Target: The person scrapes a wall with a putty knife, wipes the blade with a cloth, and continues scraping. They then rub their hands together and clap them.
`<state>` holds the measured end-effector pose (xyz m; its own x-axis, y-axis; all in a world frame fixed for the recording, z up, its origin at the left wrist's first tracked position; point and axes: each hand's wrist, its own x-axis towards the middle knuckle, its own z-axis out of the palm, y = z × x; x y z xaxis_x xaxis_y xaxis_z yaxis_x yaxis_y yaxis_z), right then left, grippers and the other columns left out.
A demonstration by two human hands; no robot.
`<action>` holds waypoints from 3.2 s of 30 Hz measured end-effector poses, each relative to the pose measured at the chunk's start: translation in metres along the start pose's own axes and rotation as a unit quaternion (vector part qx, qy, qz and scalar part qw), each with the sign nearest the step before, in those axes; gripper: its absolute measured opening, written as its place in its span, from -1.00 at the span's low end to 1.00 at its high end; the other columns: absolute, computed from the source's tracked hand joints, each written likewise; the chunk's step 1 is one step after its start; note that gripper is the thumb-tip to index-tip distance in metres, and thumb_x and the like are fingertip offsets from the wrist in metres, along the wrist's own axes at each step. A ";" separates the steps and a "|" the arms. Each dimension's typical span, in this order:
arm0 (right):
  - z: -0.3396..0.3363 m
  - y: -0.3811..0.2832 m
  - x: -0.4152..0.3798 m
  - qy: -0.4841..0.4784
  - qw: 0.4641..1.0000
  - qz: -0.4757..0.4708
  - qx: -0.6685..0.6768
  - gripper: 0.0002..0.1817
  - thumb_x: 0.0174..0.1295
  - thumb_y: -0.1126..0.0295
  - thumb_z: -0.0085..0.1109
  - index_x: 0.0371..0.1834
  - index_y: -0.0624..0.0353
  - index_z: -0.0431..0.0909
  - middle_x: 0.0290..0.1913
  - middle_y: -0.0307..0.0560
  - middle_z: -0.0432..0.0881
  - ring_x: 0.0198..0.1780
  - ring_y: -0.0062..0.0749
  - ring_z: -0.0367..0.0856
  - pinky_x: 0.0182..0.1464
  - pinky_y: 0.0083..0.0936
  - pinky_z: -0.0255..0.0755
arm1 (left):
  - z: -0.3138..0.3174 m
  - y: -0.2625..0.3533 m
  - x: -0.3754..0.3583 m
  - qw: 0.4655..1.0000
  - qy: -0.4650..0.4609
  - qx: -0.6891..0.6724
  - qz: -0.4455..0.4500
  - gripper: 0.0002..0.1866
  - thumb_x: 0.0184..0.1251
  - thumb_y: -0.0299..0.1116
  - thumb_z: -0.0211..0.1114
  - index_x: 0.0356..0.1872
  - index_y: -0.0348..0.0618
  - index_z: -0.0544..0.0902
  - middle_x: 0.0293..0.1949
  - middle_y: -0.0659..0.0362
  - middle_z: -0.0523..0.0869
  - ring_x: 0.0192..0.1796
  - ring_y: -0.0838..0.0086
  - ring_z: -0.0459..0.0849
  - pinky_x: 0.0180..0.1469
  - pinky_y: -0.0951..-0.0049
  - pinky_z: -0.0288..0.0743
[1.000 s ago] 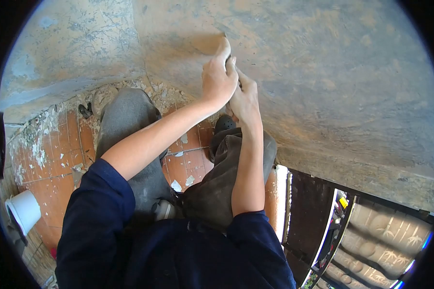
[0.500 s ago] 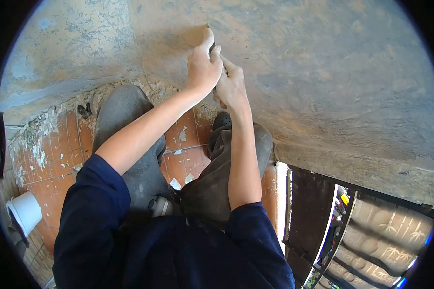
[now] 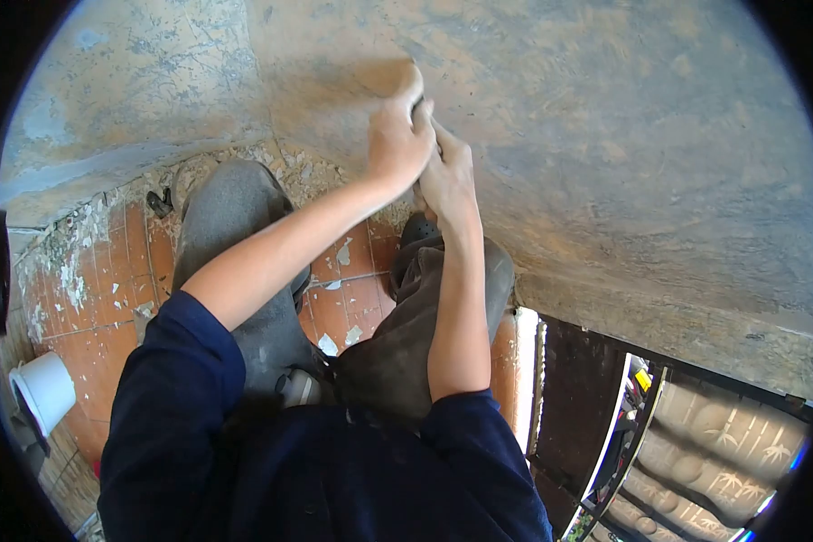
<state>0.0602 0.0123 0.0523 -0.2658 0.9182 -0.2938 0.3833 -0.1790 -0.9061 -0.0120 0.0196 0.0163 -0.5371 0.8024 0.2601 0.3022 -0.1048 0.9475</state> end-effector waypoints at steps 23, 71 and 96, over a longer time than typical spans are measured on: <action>0.003 -0.002 0.004 -0.003 0.999 0.036 -0.022 -0.56 0.38 0.12 -0.11 0.01 0.27 0.54 -0.75 -0.32 0.34 -0.80 -0.70 0.21 -0.82 -0.63 -0.02 | -0.013 0.011 0.003 0.996 -0.035 -0.023 -0.078 -0.48 0.32 -0.51 0.01 0.31 -0.39 0.22 0.24 -0.25 0.34 0.25 0.00 0.40 0.28 0.22 0.29; 0.008 -0.009 0.012 -0.044 0.999 0.011 -0.028 -0.58 0.35 0.20 -0.11 0.14 0.20 0.49 -0.68 -0.28 0.42 -0.76 -0.68 0.26 -0.78 -0.61 0.08 | -0.012 -0.002 0.013 0.999 0.038 0.006 -0.011 -0.45 0.27 -0.58 0.04 0.31 -0.36 0.21 -0.02 -0.21 0.59 -0.14 0.06 0.67 -0.04 0.23 0.54; 0.007 -0.015 0.007 -0.039 0.998 -0.056 -0.013 -0.56 0.37 0.19 -0.15 0.18 0.21 0.45 -0.71 -0.23 0.41 -0.79 -0.63 0.29 -0.79 -0.58 0.14 | -0.019 0.008 0.007 0.999 -0.028 -0.017 -0.003 -0.49 0.30 -0.53 0.04 0.28 -0.43 0.27 0.23 -0.19 0.40 0.28 0.15 0.41 0.28 0.36 0.26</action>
<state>0.0470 0.0188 0.0617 -0.3769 0.9011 -0.2142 0.3698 -0.0656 -0.9268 -0.0285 0.0132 0.0293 -0.4929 0.8350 0.2445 0.2710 -0.1197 0.9551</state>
